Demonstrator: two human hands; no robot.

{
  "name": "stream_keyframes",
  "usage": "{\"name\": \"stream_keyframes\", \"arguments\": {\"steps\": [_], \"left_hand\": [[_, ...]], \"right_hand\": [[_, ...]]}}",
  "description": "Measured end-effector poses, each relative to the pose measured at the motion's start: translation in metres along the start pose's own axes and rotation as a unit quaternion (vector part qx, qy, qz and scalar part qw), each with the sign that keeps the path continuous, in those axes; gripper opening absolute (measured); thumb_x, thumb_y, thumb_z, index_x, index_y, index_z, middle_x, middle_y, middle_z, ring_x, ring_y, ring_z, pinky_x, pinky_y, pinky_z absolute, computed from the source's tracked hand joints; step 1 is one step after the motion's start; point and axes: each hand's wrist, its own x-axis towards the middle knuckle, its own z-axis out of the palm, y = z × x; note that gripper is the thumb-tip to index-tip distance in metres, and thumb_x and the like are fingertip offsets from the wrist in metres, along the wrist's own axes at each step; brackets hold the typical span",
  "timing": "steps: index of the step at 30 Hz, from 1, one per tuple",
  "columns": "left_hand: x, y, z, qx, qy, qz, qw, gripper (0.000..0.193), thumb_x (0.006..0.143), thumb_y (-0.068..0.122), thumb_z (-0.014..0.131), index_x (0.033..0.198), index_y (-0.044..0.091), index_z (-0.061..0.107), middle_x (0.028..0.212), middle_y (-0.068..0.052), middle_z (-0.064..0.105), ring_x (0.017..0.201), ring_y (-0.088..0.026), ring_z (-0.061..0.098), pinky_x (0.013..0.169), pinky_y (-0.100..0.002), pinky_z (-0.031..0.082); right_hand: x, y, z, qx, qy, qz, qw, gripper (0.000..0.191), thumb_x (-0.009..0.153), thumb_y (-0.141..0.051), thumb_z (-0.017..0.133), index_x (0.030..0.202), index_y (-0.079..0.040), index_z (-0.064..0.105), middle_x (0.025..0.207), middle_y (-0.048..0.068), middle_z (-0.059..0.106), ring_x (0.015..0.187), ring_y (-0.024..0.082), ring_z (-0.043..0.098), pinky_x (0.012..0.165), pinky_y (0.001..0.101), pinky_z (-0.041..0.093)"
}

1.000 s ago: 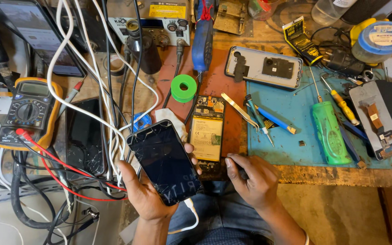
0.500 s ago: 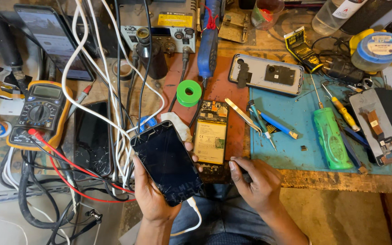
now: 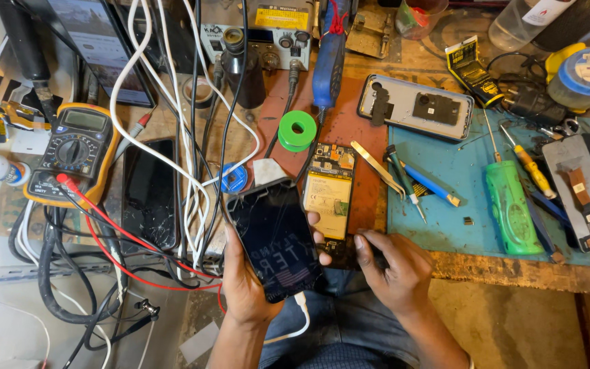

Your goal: The person handles a cracked smartphone, connects and disconnects a charging cable, and uses a metal pry tool to work along the device's edges. They then use a screwdriver to remove screws from the back of the phone, preparing to open it.

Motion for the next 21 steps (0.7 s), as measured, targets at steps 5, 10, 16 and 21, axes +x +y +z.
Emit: {"name": "stream_keyframes", "arguments": {"steps": [5, 10, 16, 21], "left_hand": [[0.009, 0.003, 0.004, 0.008, 0.031, 0.028, 0.999, 0.076, 0.111, 0.062, 0.026, 0.155, 0.003, 0.043, 0.139, -0.023, 0.06, 0.119, -0.033, 0.065, 0.093, -0.056, 0.059], [0.017, 0.006, 0.012, 0.028, 0.06, 0.048, 0.997, 0.074, 0.109, 0.063, 0.027, 0.151, 0.004, 0.047, 0.137, -0.019, 0.061, 0.12, -0.031, 0.065, 0.092, -0.057, 0.059], [0.016, 0.007, 0.015, 0.023, 0.069, 0.05, 0.996, 0.075, 0.108, 0.063, 0.029, 0.15, 0.003, 0.047, 0.136, -0.019, 0.062, 0.12, -0.031, 0.065, 0.093, -0.056, 0.059], [0.012, 0.007, 0.018, 0.027, 0.099, 0.034, 0.994, 0.076, 0.106, 0.063, 0.029, 0.149, 0.004, 0.048, 0.136, -0.018, 0.062, 0.118, -0.03, 0.065, 0.092, -0.055, 0.059]], "right_hand": [[-0.005, 0.001, 0.001, 0.018, -0.006, 0.006, 1.0, 0.01, 0.094, -0.009, 0.075, 0.102, -0.003, 0.072, 0.082, 0.009, 0.071, 0.064, 0.019, 0.066, 0.059, 0.0314, 0.049], [-0.01, 0.002, 0.001, 0.019, -0.012, 0.046, 0.999, 0.011, 0.093, -0.01, 0.077, 0.1, -0.003, 0.074, 0.076, 0.007, 0.069, 0.057, 0.016, 0.06, 0.055, 0.03, 0.046], [-0.015, 0.002, -0.001, 0.034, -0.002, 0.056, 0.998, 0.012, 0.095, -0.01, 0.075, 0.105, -0.003, 0.074, 0.082, 0.007, 0.071, 0.062, 0.014, 0.061, 0.058, 0.0281, 0.046], [-0.015, 0.0, -0.002, 0.036, -0.001, 0.056, 0.998, 0.012, 0.094, -0.01, 0.076, 0.104, -0.003, 0.074, 0.079, 0.007, 0.07, 0.059, 0.013, 0.06, 0.055, 0.0279, 0.045]]}}
